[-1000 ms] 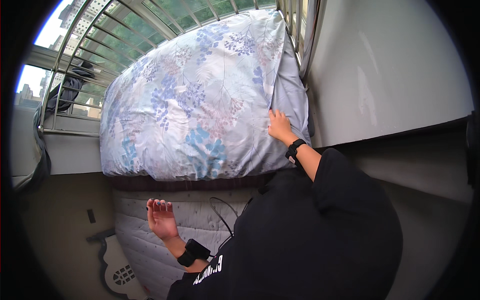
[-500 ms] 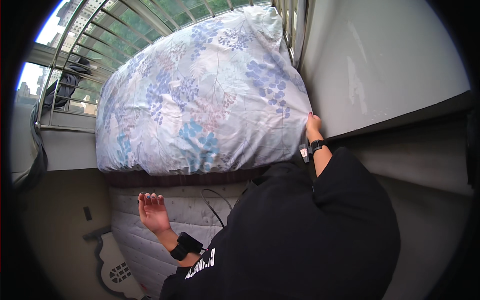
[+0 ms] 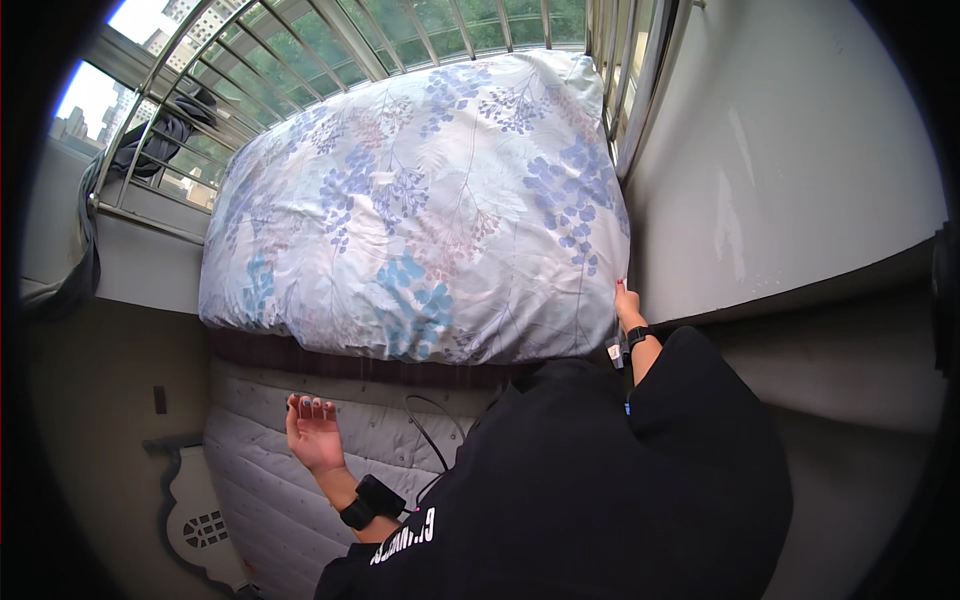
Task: The person wipes a window ledge with a cloth and then pulls a mattress cover over the ledge area.
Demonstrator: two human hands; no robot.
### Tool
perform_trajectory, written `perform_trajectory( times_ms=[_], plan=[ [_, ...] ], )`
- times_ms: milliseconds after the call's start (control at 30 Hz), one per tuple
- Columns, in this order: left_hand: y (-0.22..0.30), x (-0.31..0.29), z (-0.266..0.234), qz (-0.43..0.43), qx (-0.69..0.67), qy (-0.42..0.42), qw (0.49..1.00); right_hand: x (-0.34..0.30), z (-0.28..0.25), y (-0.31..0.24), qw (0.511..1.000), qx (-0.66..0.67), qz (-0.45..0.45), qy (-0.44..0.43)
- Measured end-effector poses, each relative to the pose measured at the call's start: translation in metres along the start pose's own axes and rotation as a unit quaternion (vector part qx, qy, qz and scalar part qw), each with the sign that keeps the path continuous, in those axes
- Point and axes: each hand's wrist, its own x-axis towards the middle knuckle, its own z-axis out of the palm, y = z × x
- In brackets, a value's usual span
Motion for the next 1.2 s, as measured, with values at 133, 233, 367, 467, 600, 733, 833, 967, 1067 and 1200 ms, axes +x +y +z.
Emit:
perform_trajectory(
  times_ms=[133, 233, 367, 467, 600, 733, 833, 967, 1067, 1200],
  plan=[
    [0.002, 0.003, 0.003, -0.008, -0.007, -0.01, 1.0, 0.021, -0.011, 0.034, 0.977, 0.113, 0.111, -0.142],
    [0.003, -0.003, -0.013, 0.0, -0.022, 0.019, 1.0, -0.047, -0.055, -0.009, 0.86, 0.155, 0.233, -0.427],
    [-0.002, -0.004, -0.031, -0.016, -0.026, 0.045, 0.999, -0.086, -0.068, -0.003, 0.879, -0.011, 0.228, -0.418],
    [-0.006, -0.012, -0.032, -0.03, -0.017, 0.048, 0.998, -0.117, -0.058, -0.006, 0.887, -0.168, 0.184, -0.388],
    [-0.011, -0.026, -0.038, -0.07, -0.019, 0.033, 0.997, -0.103, -0.028, 0.048, 0.894, -0.079, -0.032, -0.441],
    [-0.02, -0.039, -0.067, -0.104, -0.004, 0.043, 0.994, -0.116, -0.027, 0.03, 0.904, -0.138, -0.23, -0.334],
    [-0.032, -0.045, -0.09, -0.133, 0.025, 0.036, 0.99, -0.151, -0.051, -0.017, 0.895, -0.249, -0.256, -0.268],
    [-0.066, -0.044, -0.086, -0.203, 0.088, -0.047, 0.974, -0.196, -0.079, -0.096, 0.871, -0.185, -0.295, -0.347],
    [-0.098, -0.046, -0.059, -0.235, 0.18, -0.156, 0.943, -0.233, -0.086, -0.158, 0.84, 0.005, -0.344, -0.42],
    [-0.137, -0.052, 0.002, -0.281, 0.252, -0.294, 0.878, -0.249, -0.072, -0.224, 0.835, -0.026, -0.351, -0.424]
  ],
)
